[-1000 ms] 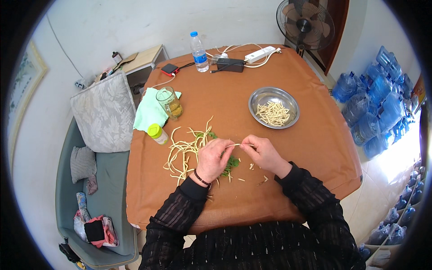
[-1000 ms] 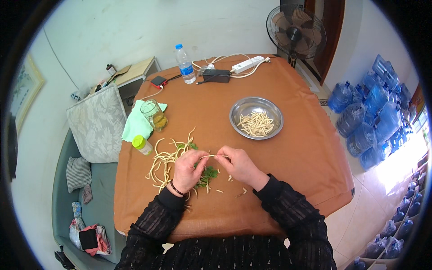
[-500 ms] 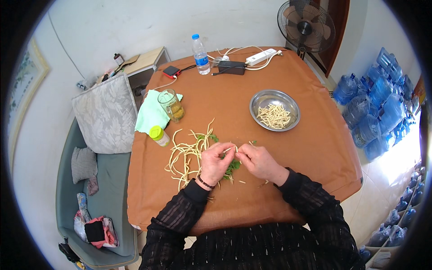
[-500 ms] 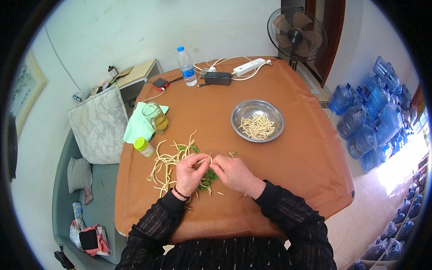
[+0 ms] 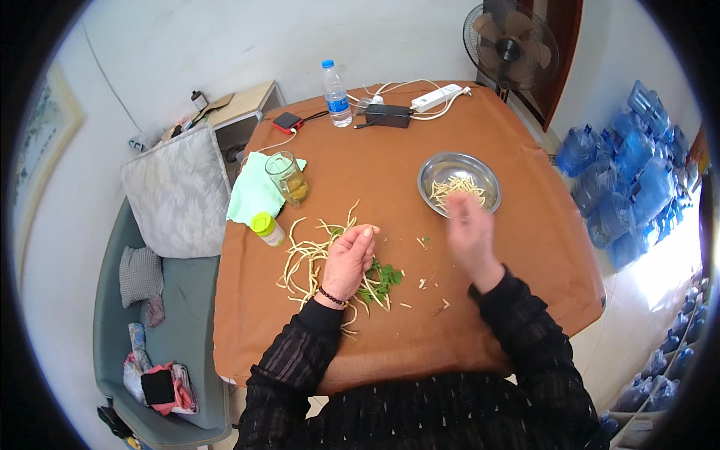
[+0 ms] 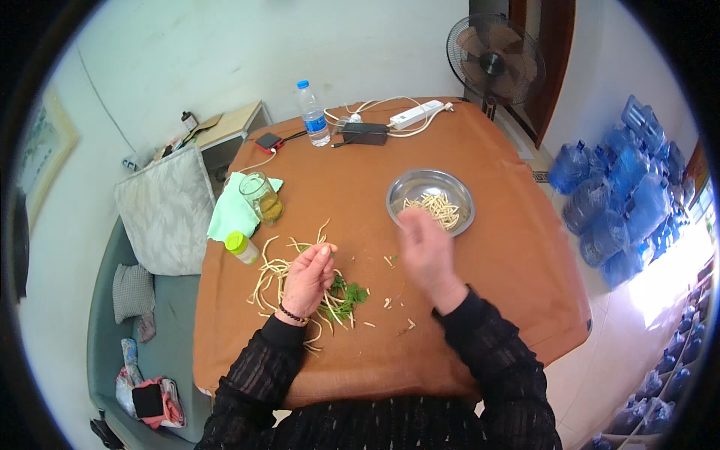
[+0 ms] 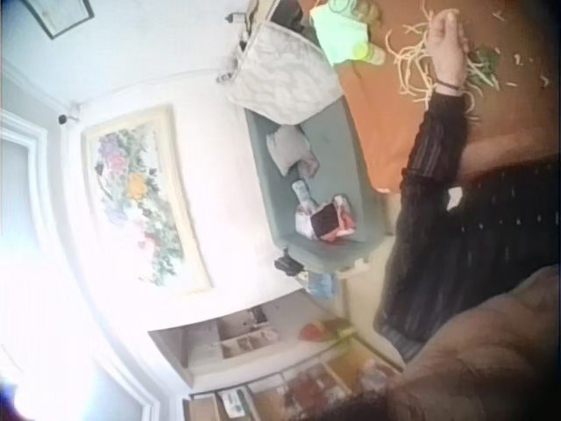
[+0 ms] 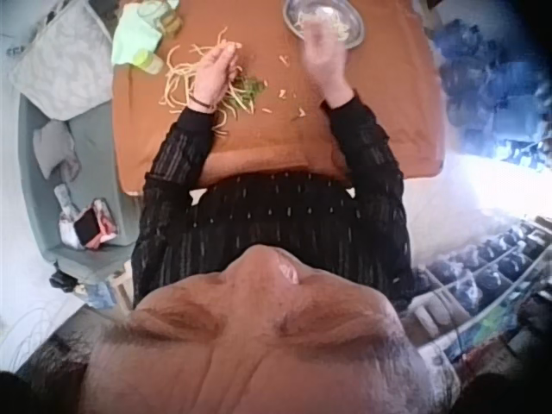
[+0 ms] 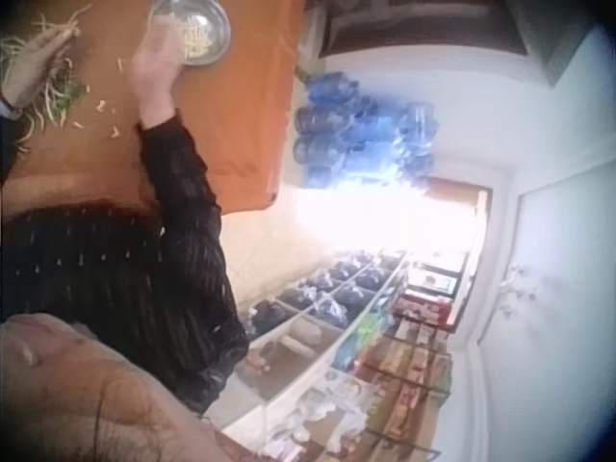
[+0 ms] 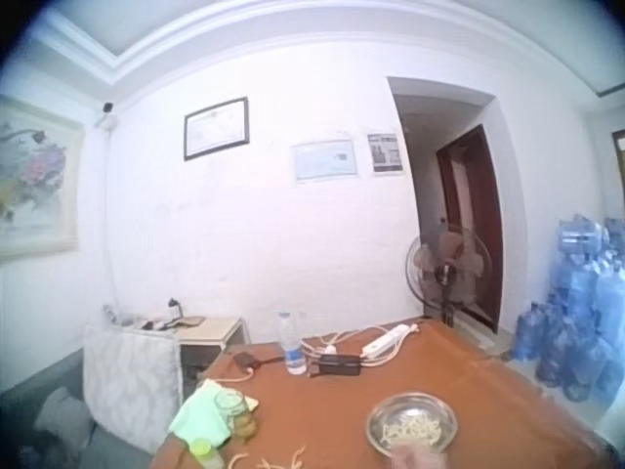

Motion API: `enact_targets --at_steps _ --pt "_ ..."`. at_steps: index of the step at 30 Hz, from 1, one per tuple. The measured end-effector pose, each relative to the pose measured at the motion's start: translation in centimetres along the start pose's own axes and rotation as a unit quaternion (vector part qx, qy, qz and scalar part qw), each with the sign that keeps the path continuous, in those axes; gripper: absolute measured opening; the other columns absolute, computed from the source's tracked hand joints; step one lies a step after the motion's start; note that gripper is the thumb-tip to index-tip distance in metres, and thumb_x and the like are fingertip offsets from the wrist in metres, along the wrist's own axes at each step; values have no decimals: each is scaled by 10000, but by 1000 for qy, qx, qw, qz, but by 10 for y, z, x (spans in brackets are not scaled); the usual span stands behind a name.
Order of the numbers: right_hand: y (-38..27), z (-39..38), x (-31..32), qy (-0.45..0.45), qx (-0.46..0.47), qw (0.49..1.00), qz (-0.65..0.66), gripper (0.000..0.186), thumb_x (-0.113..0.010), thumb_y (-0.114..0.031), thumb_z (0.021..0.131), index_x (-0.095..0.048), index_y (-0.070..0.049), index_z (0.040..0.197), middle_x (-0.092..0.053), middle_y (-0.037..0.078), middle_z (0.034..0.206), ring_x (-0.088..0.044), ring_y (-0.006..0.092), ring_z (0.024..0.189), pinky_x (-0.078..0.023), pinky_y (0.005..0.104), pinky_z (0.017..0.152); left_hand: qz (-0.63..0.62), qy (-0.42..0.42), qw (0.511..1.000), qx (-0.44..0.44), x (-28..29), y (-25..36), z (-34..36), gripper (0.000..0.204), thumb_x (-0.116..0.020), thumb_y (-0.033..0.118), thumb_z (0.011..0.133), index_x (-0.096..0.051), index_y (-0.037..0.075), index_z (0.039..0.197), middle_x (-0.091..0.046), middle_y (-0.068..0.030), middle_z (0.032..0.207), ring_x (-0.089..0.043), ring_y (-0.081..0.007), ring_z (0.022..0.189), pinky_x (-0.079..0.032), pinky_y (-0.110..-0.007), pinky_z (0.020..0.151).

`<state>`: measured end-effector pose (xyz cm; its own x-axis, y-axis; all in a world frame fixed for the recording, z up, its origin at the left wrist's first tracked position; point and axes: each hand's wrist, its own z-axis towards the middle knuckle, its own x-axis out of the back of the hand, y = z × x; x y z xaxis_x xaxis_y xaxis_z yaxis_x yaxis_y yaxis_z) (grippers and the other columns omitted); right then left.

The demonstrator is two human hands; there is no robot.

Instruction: The person sits on the floor and manually peels fibrous strings from long, thin vegetable stems. They hold each stem with both hands, pull the fibers away, and place the cleaned pieces into a metal bowl.

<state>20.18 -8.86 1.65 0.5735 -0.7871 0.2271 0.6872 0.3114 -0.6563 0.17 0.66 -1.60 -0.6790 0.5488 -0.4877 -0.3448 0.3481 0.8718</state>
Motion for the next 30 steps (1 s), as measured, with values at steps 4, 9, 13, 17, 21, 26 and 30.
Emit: enact_targets --at_steps 4,9,13,17,21,26,30 --pt "75 13 29 -65 68 918 -384 112 -609 -99 860 -612 -51 961 -613 99 1033 -579 289 936 -454 376 787 1 -22 999 26 -4 -4 6 229 -481 190 994 -602 44 1123 -502 61 739 -360 -19 580 -271 -167 478" --pt "12 -2 -2 -136 101 975 -146 192 -643 -115 835 -618 -49 1013 -620 94 960 -594 282 892 -468 372 757 33 -42 998 15 0 -6 0 331 -420 163 1006 -449 31 1308 -531 31 789 -357 -24 597 -278 -162 500" --pt "-11 -34 -23 -261 -73 957 101 144 -649 -119 845 -622 -25 951 -634 97 770 -615 263 666 -496 336 605 136 -80 987 20 -14 -3 -7 423 -412 228 1017 -339 51 1395 -538 23 812 -378 -30 629 -307 -165 526" --pt "-8 -28 -18 -252 -15 966 60 79 -631 -99 858 -648 -21 856 -644 114 788 -618 256 668 -485 325 597 204 -130 970 6 -13 -5 -7 384 -418 256 1021 -421 33 1333 -523 42 785 -404 -25 656 -333 -159 561" --pt "7 -24 -12 -211 -104 965 118 101 -602 -103 895 -637 -11 870 -618 79 722 -589 165 629 -465 284 581 232 -113 966 3 -11 -3 -7 253 -482 229 1003 -587 22 1103 -490 67 747 -407 -24 661 -344 -167 586" --pt "23 -15 -1 -190 -286 906 248 216 -538 -195 962 -607 -19 859 -532 -25 659 -497 51 590 -414 210 544 238 -71 967 -53 -11 -11 -4 203 -525 200 985 -617 23 1020 -487 80 742 -402 -18 665 -339 -168 585" --pt "41 -13 6 -109 -308 896 301 284 -497 -262 983 -570 -46 813 -484 -34 612 -445 47 555 -356 204 522 297 -38 949 -98 -7 -10 -4 195 -539 193 977 -622 21 1013 -505 84 740 -391 -9 661 -334 -169 577"
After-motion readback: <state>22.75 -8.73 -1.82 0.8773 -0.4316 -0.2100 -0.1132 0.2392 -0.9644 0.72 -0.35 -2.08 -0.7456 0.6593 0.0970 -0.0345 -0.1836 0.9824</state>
